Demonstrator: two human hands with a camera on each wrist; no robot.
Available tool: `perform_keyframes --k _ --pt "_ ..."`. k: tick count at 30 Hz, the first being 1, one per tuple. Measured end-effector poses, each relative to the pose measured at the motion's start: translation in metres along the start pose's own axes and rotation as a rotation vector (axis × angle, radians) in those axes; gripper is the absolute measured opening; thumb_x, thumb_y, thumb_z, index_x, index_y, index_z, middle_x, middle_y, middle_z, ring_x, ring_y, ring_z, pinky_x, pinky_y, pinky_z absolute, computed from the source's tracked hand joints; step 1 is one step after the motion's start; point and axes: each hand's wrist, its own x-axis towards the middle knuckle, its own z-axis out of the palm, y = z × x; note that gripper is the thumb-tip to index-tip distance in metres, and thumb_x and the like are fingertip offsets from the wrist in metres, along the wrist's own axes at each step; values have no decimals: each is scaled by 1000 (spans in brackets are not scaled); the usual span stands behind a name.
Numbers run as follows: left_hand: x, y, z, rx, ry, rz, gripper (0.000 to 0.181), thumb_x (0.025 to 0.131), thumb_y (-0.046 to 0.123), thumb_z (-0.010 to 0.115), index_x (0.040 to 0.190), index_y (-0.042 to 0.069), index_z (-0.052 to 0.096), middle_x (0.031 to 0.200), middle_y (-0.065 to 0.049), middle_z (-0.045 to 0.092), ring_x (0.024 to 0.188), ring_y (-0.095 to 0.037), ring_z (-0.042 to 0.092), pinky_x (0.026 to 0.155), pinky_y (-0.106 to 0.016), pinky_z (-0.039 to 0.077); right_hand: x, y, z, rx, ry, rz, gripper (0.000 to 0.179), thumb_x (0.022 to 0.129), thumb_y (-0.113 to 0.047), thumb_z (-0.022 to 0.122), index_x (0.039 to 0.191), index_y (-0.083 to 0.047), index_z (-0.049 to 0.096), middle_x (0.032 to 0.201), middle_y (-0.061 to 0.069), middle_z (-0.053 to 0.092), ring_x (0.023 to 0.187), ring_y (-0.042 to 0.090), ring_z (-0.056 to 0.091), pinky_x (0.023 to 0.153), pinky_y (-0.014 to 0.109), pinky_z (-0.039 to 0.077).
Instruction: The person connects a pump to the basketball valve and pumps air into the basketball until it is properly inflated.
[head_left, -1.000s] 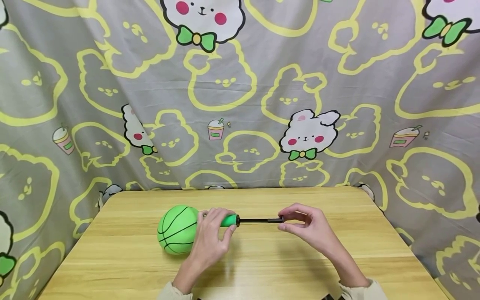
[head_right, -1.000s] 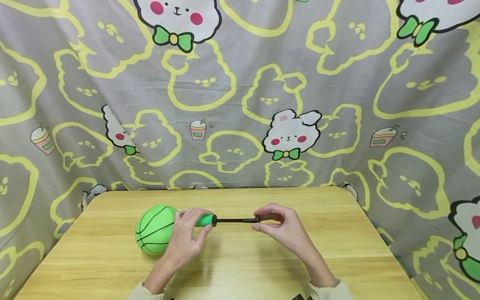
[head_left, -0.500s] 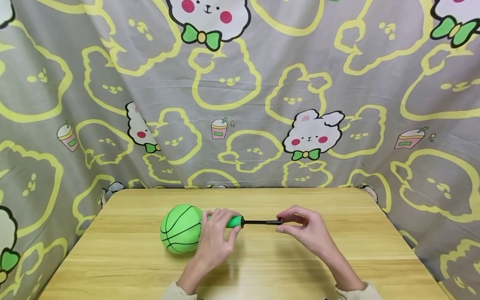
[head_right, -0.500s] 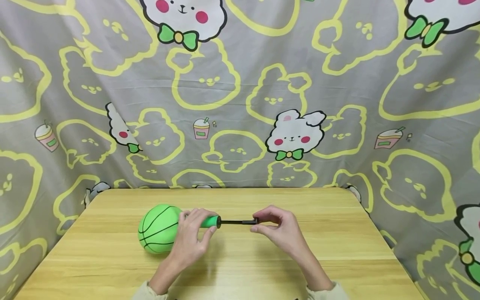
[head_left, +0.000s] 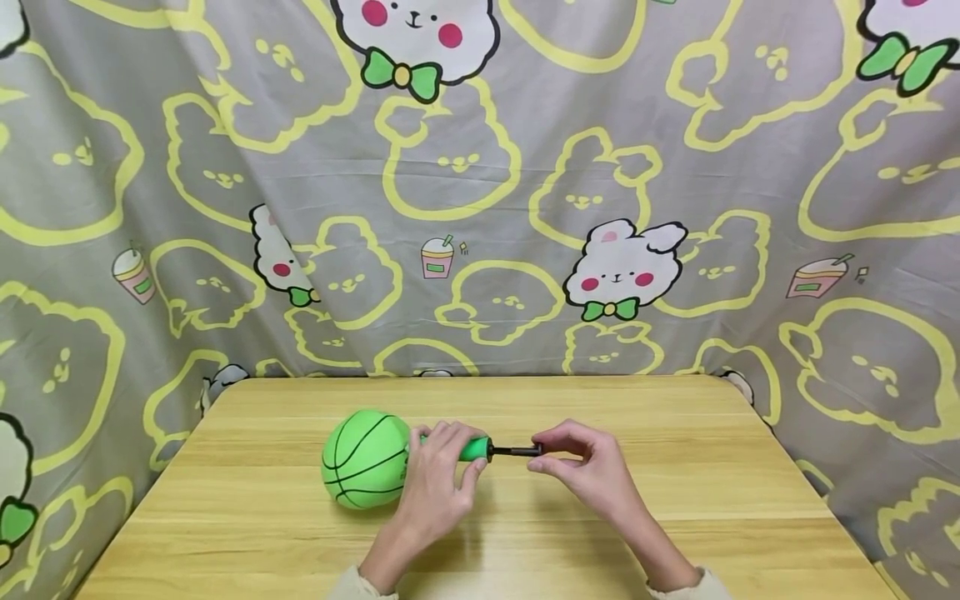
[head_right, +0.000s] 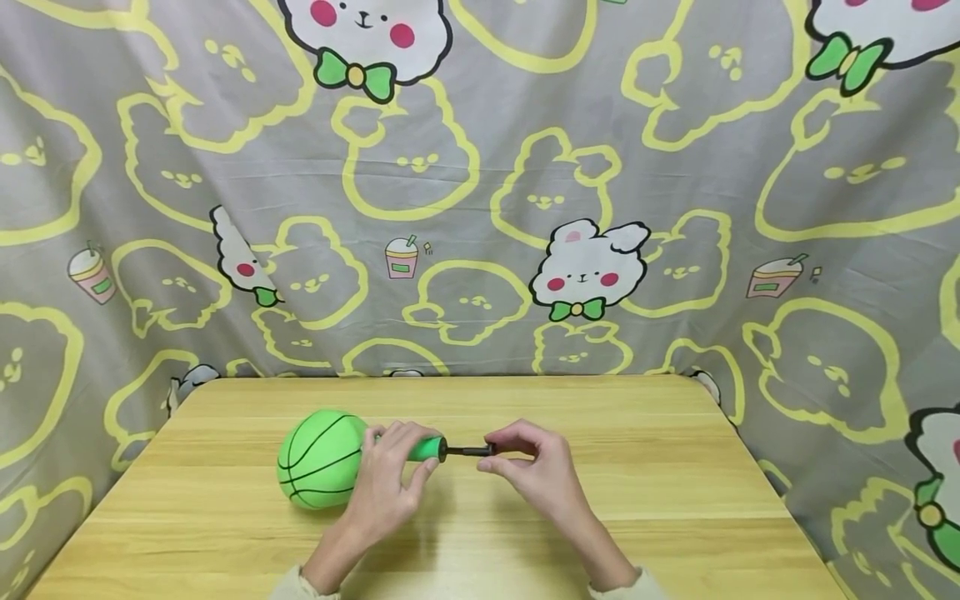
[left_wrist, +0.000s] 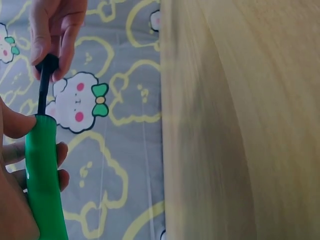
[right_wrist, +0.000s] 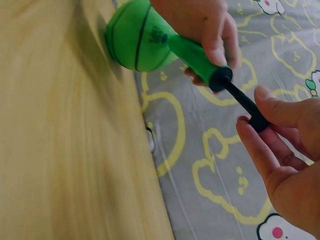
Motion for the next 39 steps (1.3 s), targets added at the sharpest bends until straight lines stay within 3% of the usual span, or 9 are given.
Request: perform_keyframes --k 8,12,22,31,39 --pt "-1 4 2 -13 -27 -8 24 87 17 73 110 18 70 102 4 70 94 -14 59 94 -48 34 -2 2 9 8 17 7 23 78 -4 87 98 -4 76 101 22 72 94 26 74 75 36 60" --pt "-2 5 4 -4 -29 -5 25 85 16 75 109 18 70 101 5 70 93 -14 59 94 -48 33 -3 5 14 16 18 16 25 77 -3 87 99 0 75 100 19 73 94 30 74 75 36 60" --pt "-4 8 10 15 -44 20 25 84 18 74 109 19 71 100 6 69 93 -13 61 94 -49 34 -4 11 26 14 20 36 25 76 -4 88 98 -3 77 102 21 72 96 23 74 76 34 60" --pt "-2 5 8 21 -62 26 25 86 22 74 111 21 69 104 7 70 96 -11 61 96 -48 36 -2 5 17 -20 -63 22 23 81 -5 86 101 -7 74 105 21 69 100 27 72 78 34 59" --pt "-1 1 5 3 -52 1 25 87 22 74 111 21 69 108 7 70 100 -11 61 95 -46 37 1 -3 3 -15 -84 42 24 81 -3 85 100 -10 74 103 9 71 99 26 72 78 35 60"
